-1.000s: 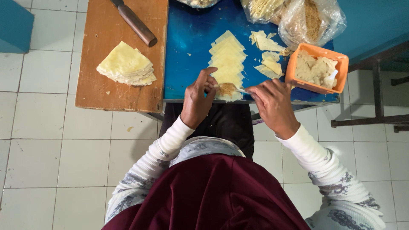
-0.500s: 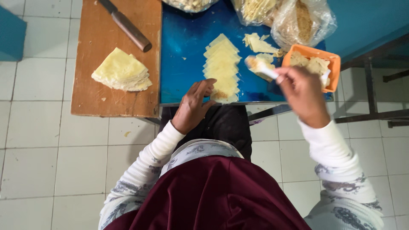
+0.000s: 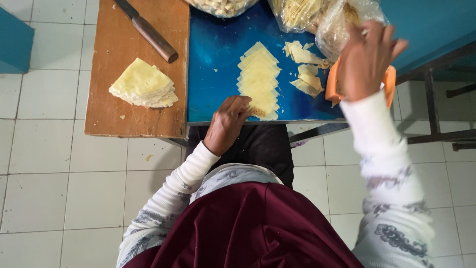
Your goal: The person sits at a blue table and cuts thin flat pastry sheets with a knife, then tears and arranges the pieces into an overlapping diamond pattern on the tabletop. They press the layered pieces flat and scoop a filling from an orange container with a spoon onto the arrangement.
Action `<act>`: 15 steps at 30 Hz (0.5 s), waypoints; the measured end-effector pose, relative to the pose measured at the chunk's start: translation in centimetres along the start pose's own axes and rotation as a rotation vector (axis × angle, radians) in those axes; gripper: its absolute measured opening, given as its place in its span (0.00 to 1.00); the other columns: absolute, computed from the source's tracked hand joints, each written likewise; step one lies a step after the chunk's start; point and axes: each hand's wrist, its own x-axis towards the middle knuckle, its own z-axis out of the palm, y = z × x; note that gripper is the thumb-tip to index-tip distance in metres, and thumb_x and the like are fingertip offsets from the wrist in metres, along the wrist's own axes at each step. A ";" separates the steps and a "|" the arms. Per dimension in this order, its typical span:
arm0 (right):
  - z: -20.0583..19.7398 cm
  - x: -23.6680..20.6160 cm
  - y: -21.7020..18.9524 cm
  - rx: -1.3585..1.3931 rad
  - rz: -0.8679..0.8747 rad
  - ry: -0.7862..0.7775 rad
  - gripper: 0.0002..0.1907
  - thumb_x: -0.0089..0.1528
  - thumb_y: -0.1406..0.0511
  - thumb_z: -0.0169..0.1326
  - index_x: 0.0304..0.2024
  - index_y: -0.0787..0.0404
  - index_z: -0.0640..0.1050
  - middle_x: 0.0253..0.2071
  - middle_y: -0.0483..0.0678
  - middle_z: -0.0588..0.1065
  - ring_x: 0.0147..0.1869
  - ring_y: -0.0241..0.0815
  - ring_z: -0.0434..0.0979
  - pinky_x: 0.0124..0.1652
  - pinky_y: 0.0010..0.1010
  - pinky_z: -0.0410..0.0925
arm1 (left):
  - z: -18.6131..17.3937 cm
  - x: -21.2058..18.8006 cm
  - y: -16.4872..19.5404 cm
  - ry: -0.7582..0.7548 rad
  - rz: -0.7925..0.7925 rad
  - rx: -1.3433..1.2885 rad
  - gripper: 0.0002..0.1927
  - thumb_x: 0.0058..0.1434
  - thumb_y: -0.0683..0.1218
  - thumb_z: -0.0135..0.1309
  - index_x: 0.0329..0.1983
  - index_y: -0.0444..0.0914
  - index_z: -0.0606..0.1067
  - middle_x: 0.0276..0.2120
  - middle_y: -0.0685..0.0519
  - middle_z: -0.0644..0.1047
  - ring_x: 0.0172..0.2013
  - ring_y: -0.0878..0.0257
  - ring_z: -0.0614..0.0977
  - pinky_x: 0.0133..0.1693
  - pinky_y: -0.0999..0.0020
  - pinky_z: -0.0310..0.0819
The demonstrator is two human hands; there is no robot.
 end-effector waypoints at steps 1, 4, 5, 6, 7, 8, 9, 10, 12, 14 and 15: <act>-1.7 -0.8 -2.0 0.188 0.027 -0.113 0.09 0.65 0.72 0.55 0.46 0.55 0.80 0.46 0.47 0.75 0.51 0.45 0.71 0.50 0.39 0.56 | 0.1 -0.1 0.0 0.012 0.005 -0.008 0.16 0.61 0.36 0.60 0.52 0.33 0.73 0.40 0.45 0.77 0.41 0.51 0.81 0.42 0.60 0.77; -8.0 -5.1 -8.2 0.720 0.084 -0.348 0.05 0.66 0.64 0.57 0.44 0.48 0.81 0.41 0.41 0.73 0.50 0.46 0.73 0.51 0.44 0.56 | 0.2 -0.1 0.0 0.008 -0.022 -0.025 0.16 0.61 0.36 0.60 0.51 0.33 0.73 0.40 0.45 0.77 0.40 0.51 0.82 0.41 0.61 0.78; -9.2 -6.1 -9.9 0.715 0.108 -0.435 0.03 0.65 0.63 0.60 0.40 0.46 0.82 0.38 0.41 0.72 0.46 0.45 0.70 0.48 0.43 0.55 | 0.2 -0.2 -0.1 -0.001 -0.035 -0.024 0.16 0.62 0.36 0.60 0.52 0.33 0.73 0.41 0.45 0.77 0.40 0.51 0.82 0.41 0.61 0.78; -10.0 -6.9 -11.5 0.739 0.137 -0.424 0.05 0.63 0.64 0.61 0.41 0.46 0.83 0.37 0.40 0.72 0.46 0.43 0.71 0.48 0.42 0.55 | 0.2 -0.1 -0.1 -0.008 -0.046 -0.022 0.16 0.62 0.36 0.60 0.52 0.33 0.73 0.41 0.45 0.77 0.39 0.51 0.82 0.41 0.61 0.78; -10.6 -7.5 -12.8 0.764 0.167 -0.413 0.08 0.61 0.65 0.62 0.42 0.45 0.83 0.37 0.38 0.72 0.46 0.41 0.71 0.48 0.42 0.55 | 0.2 -0.1 -0.1 -0.017 -0.059 -0.019 0.15 0.62 0.36 0.60 0.52 0.33 0.73 0.41 0.44 0.77 0.39 0.51 0.82 0.40 0.61 0.78; -11.0 -8.0 -13.8 0.750 0.187 -0.379 0.10 0.61 0.65 0.63 0.44 0.47 0.83 0.38 0.39 0.72 0.47 0.42 0.71 0.48 0.41 0.55 | 0.2 -0.2 -0.1 -0.015 -0.060 -0.019 0.16 0.62 0.36 0.60 0.52 0.33 0.73 0.41 0.44 0.77 0.39 0.51 0.82 0.41 0.61 0.78; -11.3 -8.4 -14.5 0.734 0.210 -0.347 0.11 0.61 0.66 0.64 0.46 0.48 0.83 0.40 0.39 0.72 0.48 0.42 0.71 0.48 0.40 0.55 | 0.1 -0.3 -0.1 -0.015 -0.061 -0.021 0.16 0.61 0.35 0.60 0.52 0.33 0.73 0.42 0.44 0.77 0.40 0.50 0.82 0.41 0.61 0.78; -11.3 -8.5 -15.1 0.718 0.229 -0.309 0.13 0.61 0.66 0.64 0.49 0.49 0.83 0.41 0.40 0.73 0.49 0.43 0.71 0.48 0.40 0.55 | 0.1 -0.2 -0.1 -0.012 -0.058 -0.020 0.16 0.61 0.35 0.60 0.52 0.33 0.73 0.42 0.44 0.77 0.40 0.50 0.82 0.41 0.61 0.78; -11.2 -8.6 -15.7 0.701 0.259 -0.262 0.13 0.60 0.65 0.66 0.48 0.49 0.83 0.41 0.40 0.73 0.49 0.41 0.71 0.50 0.40 0.56 | 0.1 -0.1 -0.1 -0.003 -0.045 -0.018 0.16 0.61 0.35 0.60 0.51 0.34 0.73 0.42 0.44 0.77 0.41 0.49 0.82 0.42 0.61 0.78; -10.9 -8.5 -16.0 0.682 0.291 -0.249 0.14 0.60 0.64 0.67 0.48 0.50 0.81 0.41 0.40 0.73 0.50 0.42 0.71 0.51 0.40 0.56 | 0.1 -0.1 0.0 0.001 -0.043 -0.017 0.15 0.61 0.35 0.60 0.51 0.34 0.73 0.42 0.44 0.77 0.42 0.49 0.82 0.42 0.61 0.78; -10.8 -8.5 -16.0 0.669 0.310 -0.259 0.15 0.60 0.64 0.68 0.49 0.51 0.81 0.42 0.40 0.73 0.50 0.43 0.71 0.51 0.40 0.55 | 0.1 -0.1 0.0 0.000 -0.046 -0.018 0.15 0.61 0.35 0.60 0.51 0.34 0.73 0.43 0.44 0.77 0.42 0.50 0.82 0.42 0.61 0.78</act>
